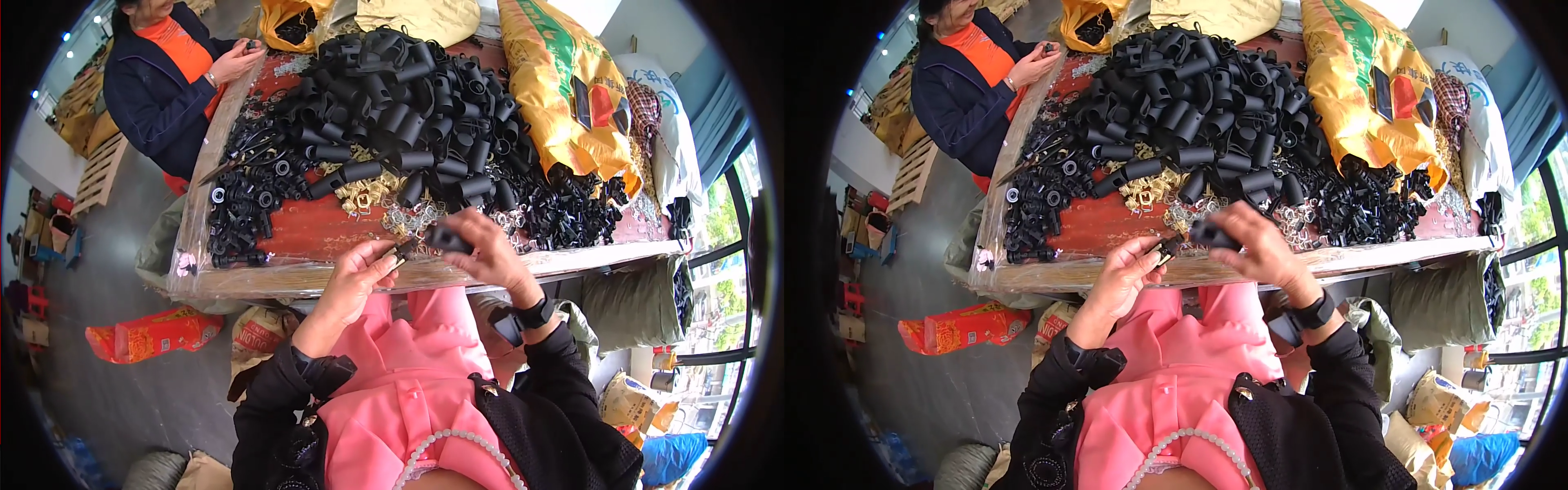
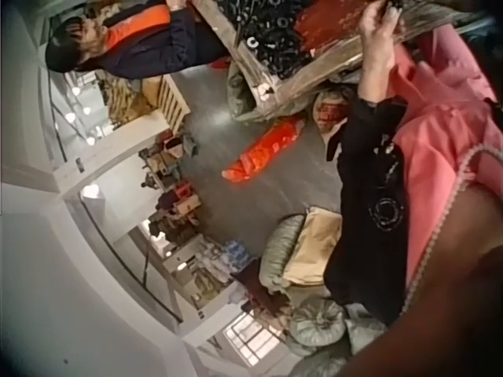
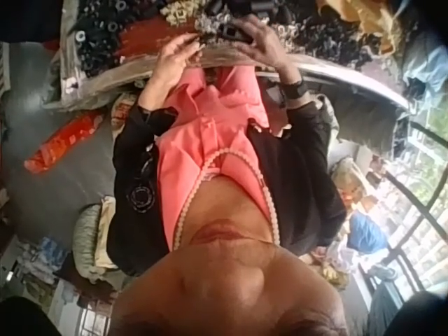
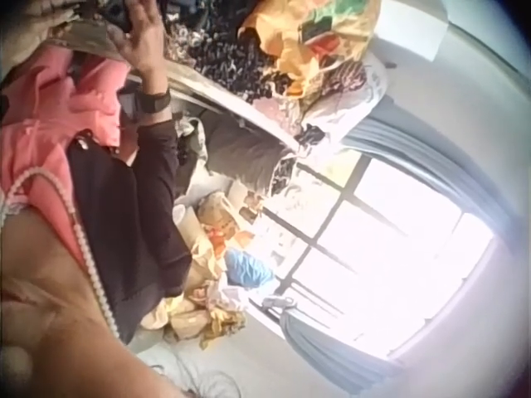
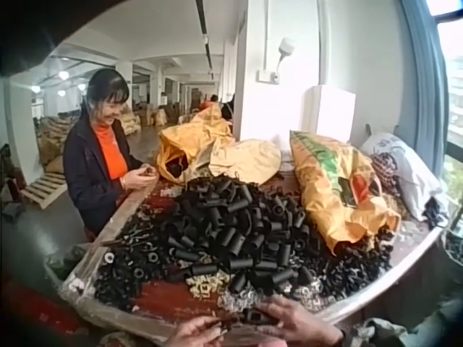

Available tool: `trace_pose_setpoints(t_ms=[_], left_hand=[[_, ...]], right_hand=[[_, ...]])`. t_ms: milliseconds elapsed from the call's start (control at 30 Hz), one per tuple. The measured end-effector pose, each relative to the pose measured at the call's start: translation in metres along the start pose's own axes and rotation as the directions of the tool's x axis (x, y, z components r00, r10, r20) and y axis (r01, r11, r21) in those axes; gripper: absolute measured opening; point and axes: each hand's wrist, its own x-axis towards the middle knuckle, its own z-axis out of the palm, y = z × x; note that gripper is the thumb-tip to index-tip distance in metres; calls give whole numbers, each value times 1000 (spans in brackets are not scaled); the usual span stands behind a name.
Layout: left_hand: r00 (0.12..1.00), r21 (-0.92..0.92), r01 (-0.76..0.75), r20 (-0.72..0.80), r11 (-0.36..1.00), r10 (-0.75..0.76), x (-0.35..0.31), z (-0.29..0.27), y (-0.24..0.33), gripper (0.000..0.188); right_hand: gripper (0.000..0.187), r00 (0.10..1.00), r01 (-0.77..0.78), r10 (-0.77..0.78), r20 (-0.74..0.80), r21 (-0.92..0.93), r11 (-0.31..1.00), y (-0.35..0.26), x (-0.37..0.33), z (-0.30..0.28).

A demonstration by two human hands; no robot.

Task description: The person assembles components by hand, picking up a small metal part and a beige plastic piece and pressing them together. They then insert this assembly into a larger black plastic sleeve before placing the completed unit back on the table.

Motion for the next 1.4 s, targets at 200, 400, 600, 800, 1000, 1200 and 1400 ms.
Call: trace_pose_setpoints(t_ms=[200,400,600,800,1000,1200,1400], left_hand=[[998,-21,38,42,999,-38,-8,-4,10,24],[990,104,56,120,993,-68,-11,1,10,25],[995,283,17,90,959,-44,-10,5,13,26],[986,274,81,118,958,-117,-7,1,12,27],[981,255,118,121,960,-153,-5,1,10,24],[984,293,88,121,952,-129,-10,6,13,25],[976,302,158,97,940,-195,-12,9,15,28]], right_hand=[[42,986,-31,-7,169,220,975,-22,2,7],[42,970,-7,-60,234,274,962,-20,1,12],[42,966,7,-82,246,291,957,-23,0,16],[41,968,48,-90,235,180,983,-27,-3,17],[43,955,67,-95,281,109,992,-32,-6,16],[43,946,48,-85,312,124,991,-31,-10,22],[44,968,-9,-50,246,235,972,-35,-16,33]])
